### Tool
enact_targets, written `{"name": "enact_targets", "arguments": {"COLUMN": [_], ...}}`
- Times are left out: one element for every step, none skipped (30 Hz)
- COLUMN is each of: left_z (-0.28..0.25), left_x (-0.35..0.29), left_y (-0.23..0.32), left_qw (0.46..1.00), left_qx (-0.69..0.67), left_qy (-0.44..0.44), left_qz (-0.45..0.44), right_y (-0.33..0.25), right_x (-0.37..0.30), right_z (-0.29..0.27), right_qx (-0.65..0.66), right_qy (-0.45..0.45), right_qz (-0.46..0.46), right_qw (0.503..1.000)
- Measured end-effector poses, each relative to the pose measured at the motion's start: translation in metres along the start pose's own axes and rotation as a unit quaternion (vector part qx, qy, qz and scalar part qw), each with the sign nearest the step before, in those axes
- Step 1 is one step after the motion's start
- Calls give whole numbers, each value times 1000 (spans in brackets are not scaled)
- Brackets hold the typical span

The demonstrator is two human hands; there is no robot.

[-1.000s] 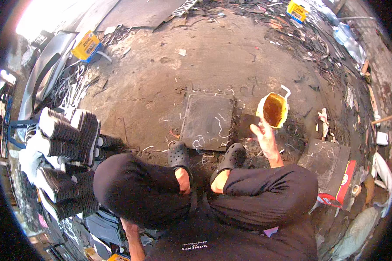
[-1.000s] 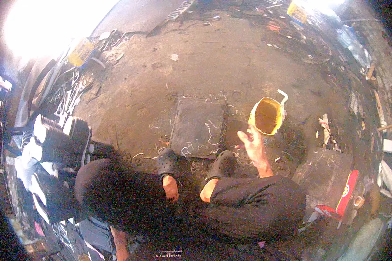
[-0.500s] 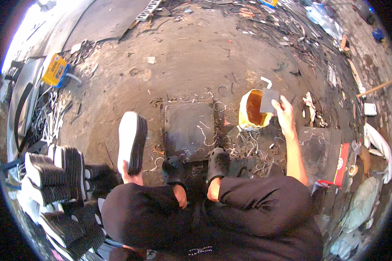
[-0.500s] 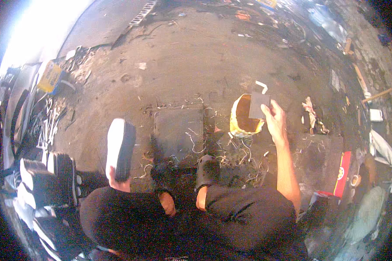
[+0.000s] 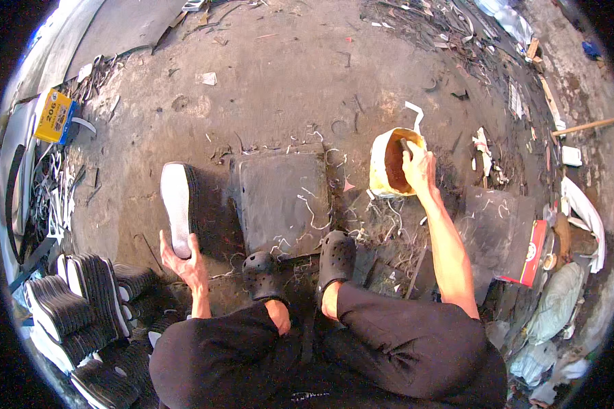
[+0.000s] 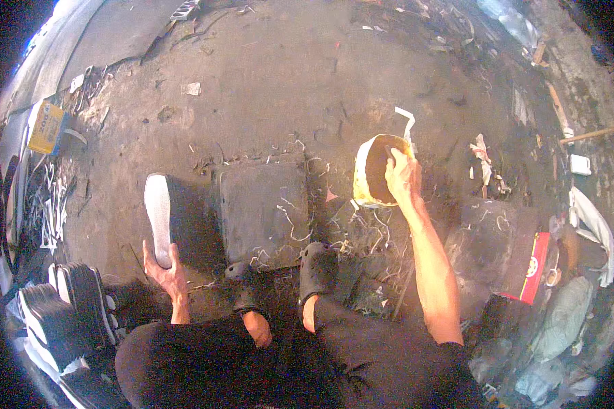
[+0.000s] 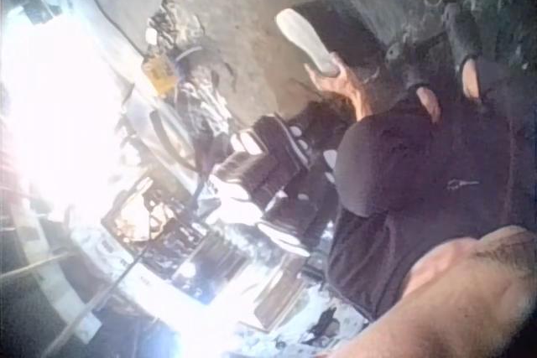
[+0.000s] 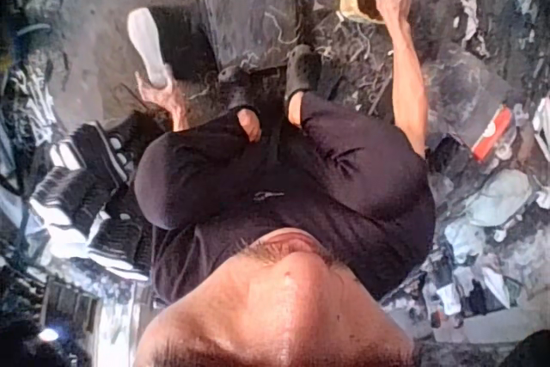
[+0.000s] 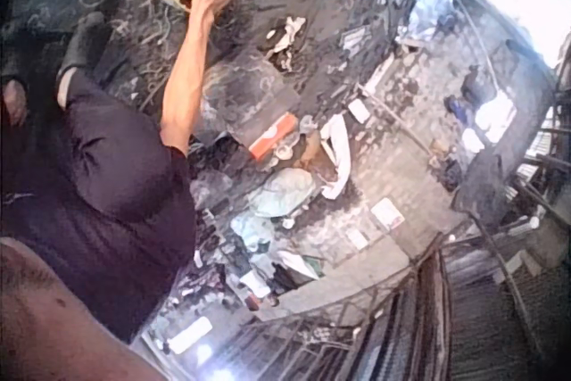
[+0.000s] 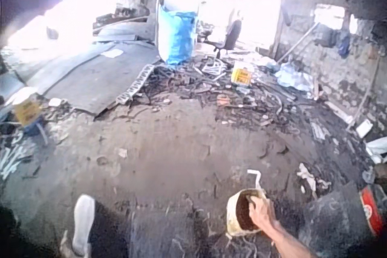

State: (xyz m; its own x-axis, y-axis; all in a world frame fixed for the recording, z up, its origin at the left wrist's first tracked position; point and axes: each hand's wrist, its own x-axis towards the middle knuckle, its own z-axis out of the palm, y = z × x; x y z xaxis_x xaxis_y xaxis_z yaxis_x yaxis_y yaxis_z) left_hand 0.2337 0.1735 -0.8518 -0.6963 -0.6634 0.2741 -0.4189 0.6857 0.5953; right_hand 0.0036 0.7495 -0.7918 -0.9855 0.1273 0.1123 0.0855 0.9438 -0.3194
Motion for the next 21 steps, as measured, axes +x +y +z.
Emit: {"name": "enact_targets", "arguments": {"left_z": [-3, -4, -13, -20, -24, -28, -24, -20, -18, -11, -4, 4, 13, 25, 36, 45, 58, 68, 79, 75, 71], "left_x": [1, 4, 7, 10, 13, 17, 15, 10, 3, -5, -12, -21, -33, -49, -60, -68, -81, -91, -95, -93, -92], "left_y": [-1, 3, 2, 0, 4, 10, 27, 48, 61, 77, 84, 95, 107, 127, 130, 125, 129, 129, 121, 120, 132], "left_qw": [998, 993, 993, 993, 993, 993, 994, 997, 996, 995, 987, 975, 972, 963, 954, 944, 936, 924, 909, 909, 906], "left_qx": [37, 68, 72, 77, 78, 76, 67, 41, 13, -21, -66, -112, -90, -82, -68, -49, -39, -28, -15, -5, -8], "left_qy": [-41, -81, -71, -62, -56, -50, -50, -46, -50, -53, -80, -110, -135, -171, -198, -218, -268, -318, -354, -347, -345], "left_qz": [23, 47, 53, 58, 66, 74, 74, 53, 66, 80, 120, 157, 172, 189, 216, 242, 227, 209, 219, 229, 244], "right_y": [0, 24, 23, 23, 25, 30, 45, 57, 68, 77, 43, -13, -61, -87, -120, -153, -169, -182, -198, -203, -212], "right_x": [-2, 0, -1, -2, -10, -21, -39, -57, -77, -97, -113, -124, -120, -116, -106, -94, -87, -80, -73, -67, -63], "right_z": [2, 5, -3, -14, -36, -54, -66, -75, -71, -67, -59, -63, -79, -96, -107, -108, -95, -80, -66, -36, -25], "right_qx": [-7, -17, 146, 303, 388, 468, 461, 456, 359, 248, 302, 351, 428, 457, 482, 512, 523, 532, 523, 531, 523], "right_qy": [-29, 14, -4, -24, 10, 47, 97, 144, 5, -131, -172, -213, -252, -240, -237, -235, -181, -128, -116, -138, -140], "right_qz": [21, 4, 87, 169, 201, 232, 258, 281, 280, 268, 252, 237, 208, 181, 152, 117, 107, 96, 98, 64, 22], "right_qw": [999, 1000, 985, 938, 899, 852, 844, 832, 890, 922, 903, 880, 843, 837, 830, 818, 826, 831, 839, 833, 840]}}
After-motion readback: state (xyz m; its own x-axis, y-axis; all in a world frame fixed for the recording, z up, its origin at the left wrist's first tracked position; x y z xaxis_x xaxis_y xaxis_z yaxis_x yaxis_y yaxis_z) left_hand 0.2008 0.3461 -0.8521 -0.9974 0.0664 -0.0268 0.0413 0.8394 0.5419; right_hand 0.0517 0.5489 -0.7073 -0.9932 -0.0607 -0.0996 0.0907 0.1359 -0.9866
